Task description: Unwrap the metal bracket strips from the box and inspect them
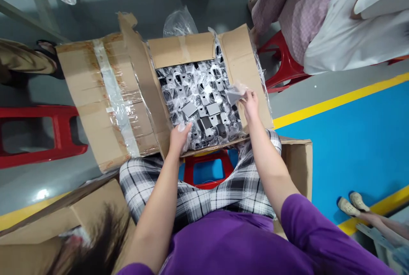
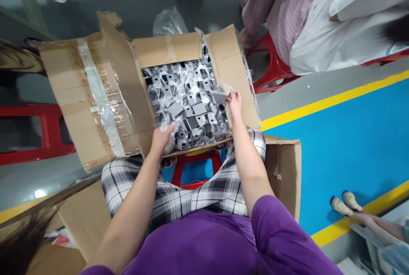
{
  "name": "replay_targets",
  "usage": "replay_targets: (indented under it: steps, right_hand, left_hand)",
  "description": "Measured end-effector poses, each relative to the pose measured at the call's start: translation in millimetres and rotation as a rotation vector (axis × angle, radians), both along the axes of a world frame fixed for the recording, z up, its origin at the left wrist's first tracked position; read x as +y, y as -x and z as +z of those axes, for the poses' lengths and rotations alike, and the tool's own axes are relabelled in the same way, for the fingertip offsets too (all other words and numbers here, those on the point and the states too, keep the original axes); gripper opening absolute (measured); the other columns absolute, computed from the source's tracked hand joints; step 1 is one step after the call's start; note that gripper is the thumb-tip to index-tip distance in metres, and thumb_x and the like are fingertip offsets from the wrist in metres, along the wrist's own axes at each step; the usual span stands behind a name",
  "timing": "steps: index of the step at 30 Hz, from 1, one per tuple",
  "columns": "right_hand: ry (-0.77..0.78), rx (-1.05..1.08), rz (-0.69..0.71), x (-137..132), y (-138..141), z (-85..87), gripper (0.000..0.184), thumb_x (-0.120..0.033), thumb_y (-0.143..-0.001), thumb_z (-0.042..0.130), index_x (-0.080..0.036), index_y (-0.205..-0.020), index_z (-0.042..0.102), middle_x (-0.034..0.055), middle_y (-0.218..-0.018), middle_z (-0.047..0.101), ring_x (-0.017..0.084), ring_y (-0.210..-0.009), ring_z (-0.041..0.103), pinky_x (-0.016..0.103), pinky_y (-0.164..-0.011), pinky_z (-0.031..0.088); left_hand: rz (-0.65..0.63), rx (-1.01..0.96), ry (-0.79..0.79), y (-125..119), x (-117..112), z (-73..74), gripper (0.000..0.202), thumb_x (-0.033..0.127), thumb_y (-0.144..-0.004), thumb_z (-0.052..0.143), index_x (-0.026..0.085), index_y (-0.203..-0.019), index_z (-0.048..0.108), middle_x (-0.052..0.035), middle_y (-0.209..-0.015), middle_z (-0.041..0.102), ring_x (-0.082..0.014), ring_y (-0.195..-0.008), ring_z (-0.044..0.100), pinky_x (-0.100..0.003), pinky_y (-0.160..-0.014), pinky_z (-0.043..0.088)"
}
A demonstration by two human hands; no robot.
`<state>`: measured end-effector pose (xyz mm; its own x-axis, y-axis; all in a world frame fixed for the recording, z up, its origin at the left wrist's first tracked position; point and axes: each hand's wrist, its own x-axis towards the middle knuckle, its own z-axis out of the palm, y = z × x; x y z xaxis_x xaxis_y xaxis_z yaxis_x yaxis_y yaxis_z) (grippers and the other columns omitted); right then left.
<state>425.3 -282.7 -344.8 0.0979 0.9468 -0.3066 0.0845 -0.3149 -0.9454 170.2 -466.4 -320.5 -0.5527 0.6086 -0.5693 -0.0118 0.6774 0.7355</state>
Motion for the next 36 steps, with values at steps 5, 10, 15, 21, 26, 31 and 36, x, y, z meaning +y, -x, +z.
replay_targets:
  steps: [5,10,15,21,26,31,36]
  right_hand:
    - [0.316,0.255,-0.094,-32.9,22.5,18.0,0.014,-0.037,-0.089,0.051,-0.024,-0.085,0.047,-0.0014,-0.083,0.063,0.014,-0.079,0.061,0.030,-0.072,0.055]
    - [0.526,0.336,0.057,-72.0,68.5,24.1,0.010,-0.024,-0.088,0.055,-0.023,-0.079,0.050,-0.0056,-0.067,0.055,0.012,-0.066,0.056,0.035,-0.072,0.062]
    - [0.604,0.328,0.178,-90.8,85.3,23.4,0.015,-0.024,-0.082,0.064,-0.023,-0.075,0.050,-0.0057,-0.065,0.052,0.011,-0.065,0.055,0.035,-0.071,0.065]
    - [0.648,0.312,0.169,-87.2,79.8,25.2,0.017,-0.020,-0.074,0.065,-0.024,-0.084,0.051,-0.0017,-0.087,0.061,0.014,-0.084,0.061,0.039,-0.077,0.065]
    - [0.674,0.195,0.205,-87.0,76.6,22.4,0.035,-0.018,-0.069,0.063,-0.026,-0.103,0.058,0.0013,-0.102,0.064,0.019,-0.096,0.062,0.040,-0.078,0.063]
    - [0.543,0.003,0.297,-75.7,60.9,15.8,0.040,-0.019,-0.074,0.062,-0.026,-0.114,0.060,0.0065,-0.121,0.064,0.022,-0.100,0.064,0.041,-0.081,0.060]
    - [0.177,-0.572,0.308,-12.8,40.6,-2.5,0.040,-0.020,-0.085,0.057,-0.013,-0.124,0.059,0.0154,-0.117,0.069,0.025,-0.107,0.065,0.041,-0.099,0.049]
  left_hand:
    - [-0.381,0.023,-0.049,-6.0,35.0,19.2,0.034,0.046,-0.065,0.079,0.021,-0.088,0.073,-0.0066,-0.092,0.074,-0.0289,-0.093,0.065,-0.035,-0.089,0.047]
    - [-0.630,0.164,-0.012,-31.7,36.1,27.1,0.081,0.058,-0.078,0.067,0.021,-0.147,0.045,-0.0134,-0.102,0.074,-0.0344,-0.100,0.069,-0.037,-0.087,0.049]
    - [-0.484,0.347,-0.025,-41.5,27.2,19.7,0.058,0.051,-0.092,0.048,0.022,-0.142,0.054,-0.0107,-0.088,0.076,-0.0278,-0.084,0.070,-0.032,-0.079,0.049]
    - [-0.264,0.266,-0.180,-33.9,31.6,15.0,0.028,0.039,-0.084,0.062,0.019,-0.092,0.079,-0.0071,-0.086,0.076,-0.0272,-0.088,0.069,-0.032,-0.083,0.047]
    - [-0.139,0.063,-0.214,-34.4,36.2,8.0,0.021,0.040,-0.072,0.071,0.019,-0.068,0.072,-0.0017,-0.073,0.071,-0.0225,-0.082,0.066,-0.029,-0.081,0.046]
    - [0.095,-0.020,-0.200,-24.6,33.7,-2.1,0.032,0.047,-0.068,0.069,0.017,-0.077,0.065,-0.0007,-0.071,0.066,-0.0165,-0.071,0.060,-0.028,-0.072,0.047]
    - [0.220,-0.125,-0.181,-15.9,27.5,-3.1,0.038,0.047,-0.058,0.071,0.017,-0.080,0.062,-0.0003,-0.073,0.065,-0.0153,-0.068,0.060,-0.028,-0.067,0.048]
